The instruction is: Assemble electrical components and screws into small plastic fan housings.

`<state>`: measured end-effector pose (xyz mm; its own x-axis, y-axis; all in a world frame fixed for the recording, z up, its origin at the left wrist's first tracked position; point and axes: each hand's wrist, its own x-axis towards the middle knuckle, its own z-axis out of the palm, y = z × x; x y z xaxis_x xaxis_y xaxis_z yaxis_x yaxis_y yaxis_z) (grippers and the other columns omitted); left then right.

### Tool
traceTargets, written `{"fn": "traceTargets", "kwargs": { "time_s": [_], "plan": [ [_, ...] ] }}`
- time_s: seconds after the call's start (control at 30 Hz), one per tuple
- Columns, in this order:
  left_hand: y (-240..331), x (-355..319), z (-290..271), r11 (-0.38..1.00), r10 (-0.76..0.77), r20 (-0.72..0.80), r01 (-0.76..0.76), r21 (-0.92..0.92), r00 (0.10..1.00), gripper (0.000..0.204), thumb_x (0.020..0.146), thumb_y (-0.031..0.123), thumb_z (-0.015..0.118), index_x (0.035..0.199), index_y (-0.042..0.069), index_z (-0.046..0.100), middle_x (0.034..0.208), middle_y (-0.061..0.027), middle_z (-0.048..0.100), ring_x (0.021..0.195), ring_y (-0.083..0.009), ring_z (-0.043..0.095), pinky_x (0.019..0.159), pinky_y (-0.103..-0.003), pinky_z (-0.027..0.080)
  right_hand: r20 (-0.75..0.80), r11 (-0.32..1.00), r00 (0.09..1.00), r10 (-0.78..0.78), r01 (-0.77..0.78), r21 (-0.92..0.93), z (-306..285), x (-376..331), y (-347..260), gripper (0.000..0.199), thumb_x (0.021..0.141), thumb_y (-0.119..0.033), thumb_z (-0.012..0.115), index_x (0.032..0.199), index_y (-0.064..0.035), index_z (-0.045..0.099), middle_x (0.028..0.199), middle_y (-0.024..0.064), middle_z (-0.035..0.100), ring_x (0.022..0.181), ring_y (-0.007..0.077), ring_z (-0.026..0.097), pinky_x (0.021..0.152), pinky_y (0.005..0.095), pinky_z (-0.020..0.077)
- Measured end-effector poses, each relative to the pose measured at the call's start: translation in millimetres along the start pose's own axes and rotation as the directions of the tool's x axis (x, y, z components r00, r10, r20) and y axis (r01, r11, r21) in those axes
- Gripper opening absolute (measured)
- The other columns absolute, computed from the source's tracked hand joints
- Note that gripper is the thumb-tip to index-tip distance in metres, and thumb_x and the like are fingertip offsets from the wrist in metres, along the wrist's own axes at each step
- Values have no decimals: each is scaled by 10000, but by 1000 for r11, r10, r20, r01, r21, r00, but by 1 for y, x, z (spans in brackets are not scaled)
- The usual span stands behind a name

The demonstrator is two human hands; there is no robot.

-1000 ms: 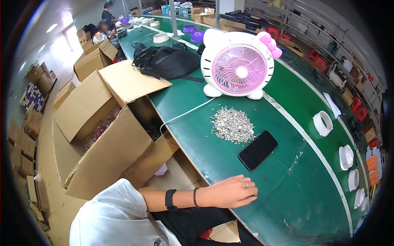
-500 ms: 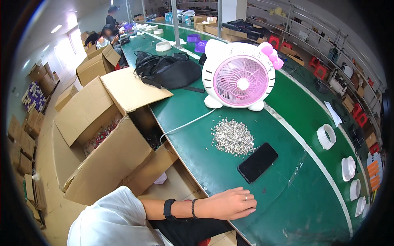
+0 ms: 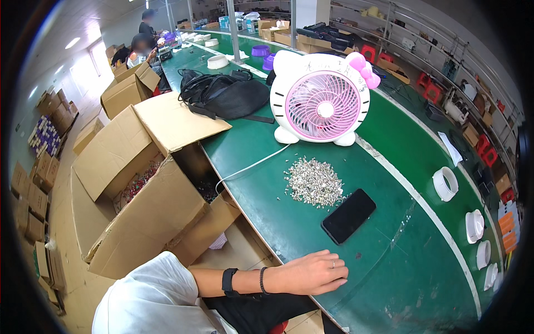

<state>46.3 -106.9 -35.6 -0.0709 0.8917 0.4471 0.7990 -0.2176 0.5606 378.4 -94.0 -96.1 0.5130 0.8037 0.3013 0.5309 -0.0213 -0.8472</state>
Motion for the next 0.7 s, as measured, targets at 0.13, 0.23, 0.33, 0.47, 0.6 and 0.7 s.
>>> {"fn": "traceTargets", "kwargs": {
  "time_s": [0.13, 0.23, 0.33, 0.47, 0.6, 0.7],
  "plan": [
    [-1, -2, -5, 999, 3, -22, -4, -32, 1000, 120, 982, 159, 636, 1023, 46, 633, 927, -98, 605, 887, -277, 614, 810, -391, 497, 18, 1000, 1000, -16, 16, 11, 1, 1, 2, 272, 997, -165, 662, 1153, -20, 493, 952, 160, 566, 654, 248, 646, 513, 309, 563],
    [-9, 14, -45, 980, -147, -387, 80, -183, 910, 380, 874, 53, 734, 1228, 20, 601, 1160, -145, 622, 948, -259, 641, 827, -372, 551, 10, 1000, 1000, -20, 20, 9, -1, 4, 10, 274, 994, -166, 668, 1150, -17, 500, 953, 160, 573, 664, 247, 647, 525, 311, 562],
    [-66, 29, -123, 941, -232, -714, 337, 6, 660, 655, 880, 90, 739, 1423, -31, 394, 1295, -194, 457, 1061, -282, 555, 866, -380, 513, 23, 1000, 1000, -7, 7, 22, -1, -4, 17, 275, 991, -167, 674, 1147, -14, 507, 954, 160, 579, 675, 246, 648, 537, 313, 561],
    [-164, 34, -221, 839, -366, -785, 542, -46, 500, 915, 898, 371, 799, 1518, -60, 282, 1507, -287, 347, 1342, -347, 471, 1059, -417, 468, 32, 998, 999, -3, 0, 64, 5, -8, 20, 278, 987, -169, 682, 1143, -9, 515, 956, 161, 587, 690, 245, 649, 554, 316, 559],
    [-173, 49, -243, 713, -692, -385, 494, -498, 611, 767, 950, 361, 762, 1515, 34, 360, 1401, -182, 561, 1296, -276, 549, 1029, -450, 509, 7, 998, 1000, -13, 13, 69, 0, -5, 23, 281, 983, -170, 690, 1138, -5, 524, 958, 161, 596, 704, 243, 650, 570, 318, 557],
    [-194, 41, -249, 772, -625, -431, 435, -463, 651, 634, 979, 289, 735, 1467, 44, 413, 1302, -119, 642, 1219, -235, 608, 999, -453, 528, 13, 996, 999, -32, 31, 82, -2, -4, 23, 283, 980, -171, 696, 1135, -2, 531, 959, 161, 602, 715, 243, 650, 582, 320, 556]
  ]
}}
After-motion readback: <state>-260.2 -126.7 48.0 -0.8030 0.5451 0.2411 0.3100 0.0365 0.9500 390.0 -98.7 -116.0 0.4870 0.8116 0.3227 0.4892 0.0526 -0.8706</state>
